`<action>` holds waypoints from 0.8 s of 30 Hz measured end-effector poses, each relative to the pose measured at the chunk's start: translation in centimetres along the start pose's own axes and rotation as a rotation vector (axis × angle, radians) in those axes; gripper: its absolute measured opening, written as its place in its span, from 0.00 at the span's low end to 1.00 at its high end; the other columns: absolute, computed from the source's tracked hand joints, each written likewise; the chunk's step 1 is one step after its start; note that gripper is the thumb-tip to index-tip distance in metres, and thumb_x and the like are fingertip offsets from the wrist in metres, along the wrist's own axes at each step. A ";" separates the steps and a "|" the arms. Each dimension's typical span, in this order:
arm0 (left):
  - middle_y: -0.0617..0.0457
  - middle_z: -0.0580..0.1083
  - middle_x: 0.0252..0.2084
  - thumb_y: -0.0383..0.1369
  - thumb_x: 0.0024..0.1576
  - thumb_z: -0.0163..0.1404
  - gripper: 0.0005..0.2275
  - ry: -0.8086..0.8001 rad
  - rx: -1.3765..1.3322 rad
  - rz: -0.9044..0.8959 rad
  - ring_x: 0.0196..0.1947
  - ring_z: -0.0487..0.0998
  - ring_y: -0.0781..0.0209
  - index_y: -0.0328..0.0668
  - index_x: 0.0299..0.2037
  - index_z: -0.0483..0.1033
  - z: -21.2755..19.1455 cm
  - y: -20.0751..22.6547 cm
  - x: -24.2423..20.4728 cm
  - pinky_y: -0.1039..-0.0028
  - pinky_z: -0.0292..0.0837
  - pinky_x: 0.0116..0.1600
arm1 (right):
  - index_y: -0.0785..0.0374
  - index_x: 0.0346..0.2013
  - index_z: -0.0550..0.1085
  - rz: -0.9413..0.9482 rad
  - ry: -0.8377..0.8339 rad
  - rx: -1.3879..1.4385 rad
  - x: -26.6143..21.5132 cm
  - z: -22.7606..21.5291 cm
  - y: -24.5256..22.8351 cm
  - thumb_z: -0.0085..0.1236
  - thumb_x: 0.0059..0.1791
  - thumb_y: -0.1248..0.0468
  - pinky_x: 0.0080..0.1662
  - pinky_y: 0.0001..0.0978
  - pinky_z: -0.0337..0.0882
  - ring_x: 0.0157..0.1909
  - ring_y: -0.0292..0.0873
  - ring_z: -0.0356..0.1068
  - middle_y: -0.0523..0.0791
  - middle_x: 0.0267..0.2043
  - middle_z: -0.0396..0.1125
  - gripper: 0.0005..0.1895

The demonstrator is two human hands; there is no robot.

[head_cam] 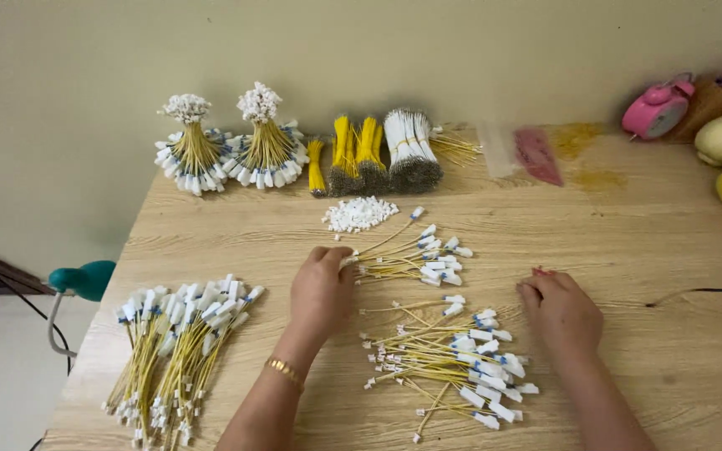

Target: Assembling small white connectors onto yellow electrical wires at a factory workbench.

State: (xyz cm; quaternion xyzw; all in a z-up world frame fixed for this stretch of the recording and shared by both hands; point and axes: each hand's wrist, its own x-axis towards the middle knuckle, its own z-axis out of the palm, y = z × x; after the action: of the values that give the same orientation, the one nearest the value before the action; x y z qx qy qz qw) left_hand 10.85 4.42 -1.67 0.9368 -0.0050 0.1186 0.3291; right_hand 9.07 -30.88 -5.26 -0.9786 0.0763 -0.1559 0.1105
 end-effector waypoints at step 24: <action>0.46 0.78 0.40 0.40 0.55 0.56 0.09 0.031 0.431 0.042 0.42 0.77 0.44 0.45 0.33 0.84 4.1 -0.8 3.6 0.58 0.74 0.46 | 0.51 0.39 0.82 0.054 -0.058 0.093 0.1 0.3 -0.4 0.61 0.48 0.52 0.49 0.39 0.74 0.51 0.44 0.73 0.39 0.50 0.73 0.11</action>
State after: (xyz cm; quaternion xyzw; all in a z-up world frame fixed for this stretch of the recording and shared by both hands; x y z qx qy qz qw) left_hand 15.34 2.74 -4.42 0.9833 0.0062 0.1382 0.1185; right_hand 9.33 -30.50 -5.37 -0.9741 0.0921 -0.1278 0.1624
